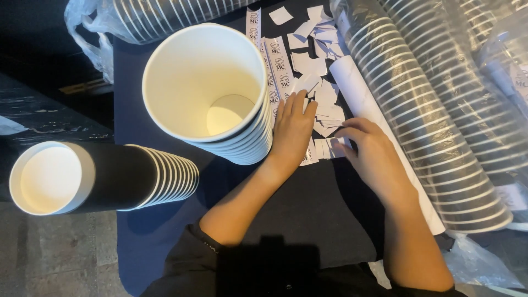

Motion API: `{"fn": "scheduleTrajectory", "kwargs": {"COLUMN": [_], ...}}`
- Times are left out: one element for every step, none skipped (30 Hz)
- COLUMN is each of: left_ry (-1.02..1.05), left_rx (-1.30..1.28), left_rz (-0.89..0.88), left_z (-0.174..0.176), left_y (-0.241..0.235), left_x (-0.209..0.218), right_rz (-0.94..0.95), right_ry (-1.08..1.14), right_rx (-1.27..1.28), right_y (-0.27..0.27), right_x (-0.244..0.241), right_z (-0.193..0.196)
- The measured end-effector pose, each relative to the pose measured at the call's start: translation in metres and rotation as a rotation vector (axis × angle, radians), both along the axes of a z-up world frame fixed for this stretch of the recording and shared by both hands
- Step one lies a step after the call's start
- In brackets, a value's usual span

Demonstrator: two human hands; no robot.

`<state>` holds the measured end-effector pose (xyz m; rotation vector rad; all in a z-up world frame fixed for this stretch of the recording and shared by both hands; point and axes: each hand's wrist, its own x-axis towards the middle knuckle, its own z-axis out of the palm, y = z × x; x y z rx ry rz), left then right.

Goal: Peeling small adhesive labels from a strip and applying them to the side of paper coffee cups.

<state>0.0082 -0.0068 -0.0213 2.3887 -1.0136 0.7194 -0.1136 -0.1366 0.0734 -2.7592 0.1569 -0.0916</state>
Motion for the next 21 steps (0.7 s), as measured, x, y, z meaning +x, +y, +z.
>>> {"fn": "scheduleTrajectory", "kwargs": {"left_ry": [0.001,0.002,0.000,-0.049,-0.098,-0.099,-0.060,-0.022,-0.020,-0.007,0.006,0.007,0.147,0.287,0.287,0.292,0.297,0.297,0.306,0.314,0.315], "left_rx": [-0.004,-0.009,-0.009,-0.006,-0.001,0.001,0.028,0.055,0.055,0.076,0.098,0.100,0.179,0.258,0.258,0.267,0.277,0.278,0.273,0.268,0.267], "left_rz": [0.028,0.055,0.053,0.086,0.120,0.119,0.096,0.073,0.075,0.012,-0.052,-0.051,-0.121,-0.191,-0.194,-0.198,-0.199,-0.199,-0.213,-0.227,-0.226], "left_z": [0.007,0.013,0.015,0.017,0.018,0.024,0.030,0.036,0.031,0.026,0.021,0.017,0.013,0.010,0.013,0.017,0.021,0.017,0.014,0.010,0.003], "left_y": [0.002,0.003,0.002,0.002,0.001,0.003,0.006,0.008,0.007,0.006,0.005,0.006,0.006,0.005,0.006,0.006,0.008,0.007,0.006,0.004,0.002], "left_x": [-0.003,-0.006,-0.008,-0.011,-0.013,-0.020,-0.028,-0.036,-0.039,-0.042,-0.045,-0.042,-0.039,-0.036,-0.037,-0.037,-0.037,-0.038,-0.038,-0.039,-0.040], "right_rz": [-0.034,-0.067,-0.069,-0.075,-0.080,-0.081,-0.046,-0.011,-0.009,-0.013,-0.017,-0.017,-0.040,-0.064,-0.067,-0.051,-0.032,-0.031,-0.005,0.022,0.023], "right_ry": [-0.036,-0.071,-0.072,-0.052,-0.031,-0.031,-0.010,0.011,0.013,0.051,0.088,0.090,0.094,0.099,0.099,0.092,0.083,0.084,0.090,0.095,0.097], "right_rx": [-0.041,-0.082,-0.082,-0.100,-0.117,-0.115,-0.072,-0.029,-0.028,-0.033,-0.036,-0.034,-0.016,0.002,0.002,0.014,0.028,0.029,0.033,0.037,0.037], "right_y": [-0.002,-0.004,-0.005,-0.006,-0.007,-0.004,-0.001,0.002,0.001,0.000,0.000,0.000,0.000,-0.001,-0.003,-0.005,-0.006,-0.003,-0.001,0.001,-0.001], "right_x": [0.002,0.005,0.005,0.005,0.006,0.003,0.000,-0.003,-0.003,-0.004,-0.004,-0.002,-0.001,0.000,0.000,0.000,0.001,0.000,-0.002,-0.003,-0.003], "right_z": [-0.012,-0.023,-0.027,-0.032,-0.037,-0.030,-0.023,-0.016,-0.020,-0.023,-0.027,-0.028,-0.029,-0.031,-0.032,-0.034,-0.036,-0.029,-0.022,-0.015,-0.018]}}
